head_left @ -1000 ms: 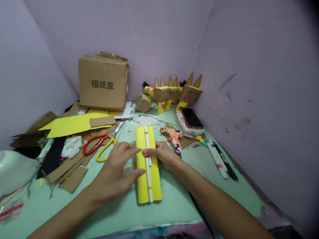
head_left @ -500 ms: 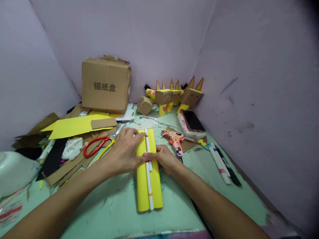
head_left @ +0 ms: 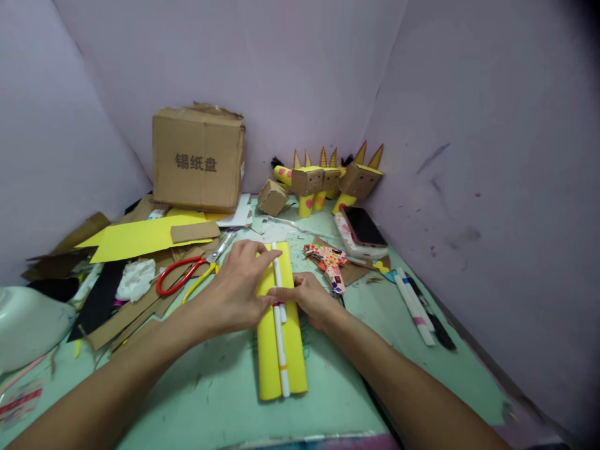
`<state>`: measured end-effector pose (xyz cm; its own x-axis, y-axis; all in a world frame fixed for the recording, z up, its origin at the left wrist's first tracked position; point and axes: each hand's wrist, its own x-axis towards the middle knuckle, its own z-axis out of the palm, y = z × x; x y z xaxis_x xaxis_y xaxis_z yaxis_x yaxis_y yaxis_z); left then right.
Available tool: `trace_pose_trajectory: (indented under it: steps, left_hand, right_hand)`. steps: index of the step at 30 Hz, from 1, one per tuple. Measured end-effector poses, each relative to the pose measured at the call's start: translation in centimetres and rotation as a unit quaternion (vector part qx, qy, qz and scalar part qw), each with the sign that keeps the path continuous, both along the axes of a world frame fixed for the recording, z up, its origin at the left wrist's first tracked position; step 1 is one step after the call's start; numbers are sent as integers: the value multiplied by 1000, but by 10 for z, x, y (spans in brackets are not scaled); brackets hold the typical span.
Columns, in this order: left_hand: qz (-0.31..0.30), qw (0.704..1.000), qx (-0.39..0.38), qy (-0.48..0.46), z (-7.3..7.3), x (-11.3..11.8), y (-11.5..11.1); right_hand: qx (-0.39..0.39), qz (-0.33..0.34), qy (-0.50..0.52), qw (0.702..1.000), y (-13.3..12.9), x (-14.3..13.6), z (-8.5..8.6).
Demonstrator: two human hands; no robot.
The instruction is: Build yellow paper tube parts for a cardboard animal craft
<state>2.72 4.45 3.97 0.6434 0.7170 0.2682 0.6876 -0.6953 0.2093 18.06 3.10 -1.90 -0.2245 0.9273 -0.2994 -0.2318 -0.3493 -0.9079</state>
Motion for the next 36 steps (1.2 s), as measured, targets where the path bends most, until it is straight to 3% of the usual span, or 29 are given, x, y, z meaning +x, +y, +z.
trace_pose_trajectory:
  steps: [8, 14, 20, 36]
  left_hand:
    - [-10, 999, -49, -11, -4, -1, 4]
    - [84, 996, -39, 18, -8, 3, 4]
    - [122, 989, -77, 42, -7, 8, 4]
    - [128, 986, -96, 48, -11, 12, 7]
  right_hand:
    - [3, 0, 4, 1000, 0, -1, -2]
    - [4, -1, 6, 1000, -1, -2, -2]
    - [6, 6, 3, 1000, -2, -1, -2]
    - [3, 6, 8, 1000, -2, -1, -3]
